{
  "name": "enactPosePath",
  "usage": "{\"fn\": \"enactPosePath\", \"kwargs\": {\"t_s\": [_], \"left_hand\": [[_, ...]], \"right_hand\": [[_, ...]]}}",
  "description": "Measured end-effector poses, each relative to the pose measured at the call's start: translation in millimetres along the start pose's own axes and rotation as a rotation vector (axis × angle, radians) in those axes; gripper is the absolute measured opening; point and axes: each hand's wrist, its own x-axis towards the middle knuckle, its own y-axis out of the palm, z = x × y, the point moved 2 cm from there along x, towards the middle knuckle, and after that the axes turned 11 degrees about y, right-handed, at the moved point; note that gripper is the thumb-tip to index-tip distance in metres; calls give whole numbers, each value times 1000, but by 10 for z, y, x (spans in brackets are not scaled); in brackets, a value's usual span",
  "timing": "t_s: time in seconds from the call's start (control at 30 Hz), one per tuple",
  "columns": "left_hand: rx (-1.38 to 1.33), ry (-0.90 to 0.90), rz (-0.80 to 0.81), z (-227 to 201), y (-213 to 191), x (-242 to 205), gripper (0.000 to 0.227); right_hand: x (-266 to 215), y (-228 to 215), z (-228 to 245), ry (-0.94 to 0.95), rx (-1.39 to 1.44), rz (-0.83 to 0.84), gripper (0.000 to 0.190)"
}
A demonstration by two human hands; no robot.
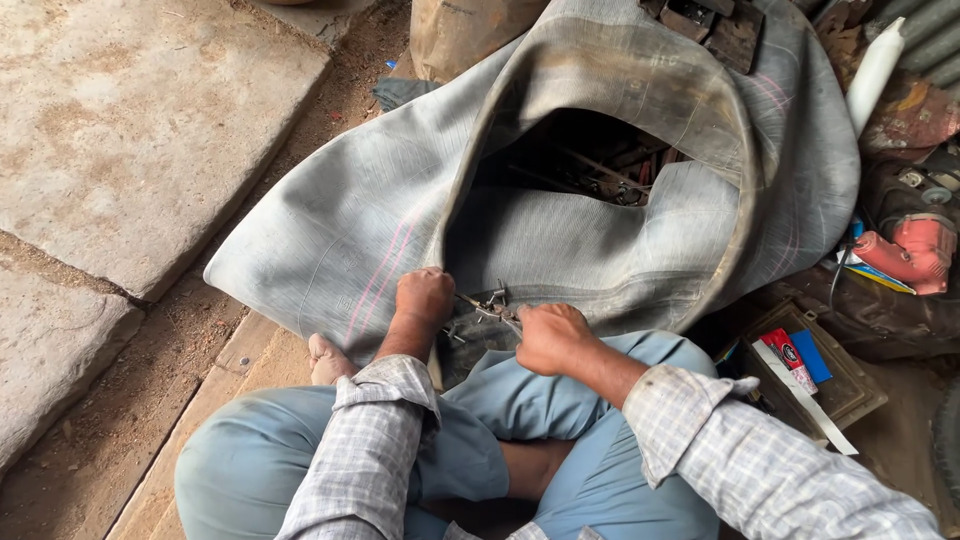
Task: The person sits cross-legged on the ground with a rubber inner tube across their lap. They use pliers to grip and pull the valve stem and small metal fittings out of the tube's valve opening, working the components loose by hand and setting the extracted parts on the tube.
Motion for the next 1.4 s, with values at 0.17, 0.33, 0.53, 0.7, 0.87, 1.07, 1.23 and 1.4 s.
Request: {"fn": "enactPosePath", "kwargs": {"t_s": [0.17,0.33,0.53,0.7,0.87,1.07,1.23,1.4], "left_hand": [[12,6,-6,5,12,16,16],[30,1,2,-11,163,22,17],[58,-128,-108,64,262,85,18],[33,-107,-109,-41,141,25,19],[47,-153,25,-71,35,145,20],[-138,-165,41,-29,65,93,19],[-142,-228,31,32,57,180,21],[-182,-229,60,3,-62,140,20]], "right_hand": [[59,-47,-31,79,132,84,24],[198,174,-156,120,204,151,30],[130,175,-93,51,110,-52,69],[-120,-56,8,179,160,135,65],[-138,-1,-32,78,75,-13,69],[-153,-101,44,13,-57,-4,65],[-171,-273,110,-58,-252,-34,68],[-99,-255,143,-256,-595,-257,42]]}}
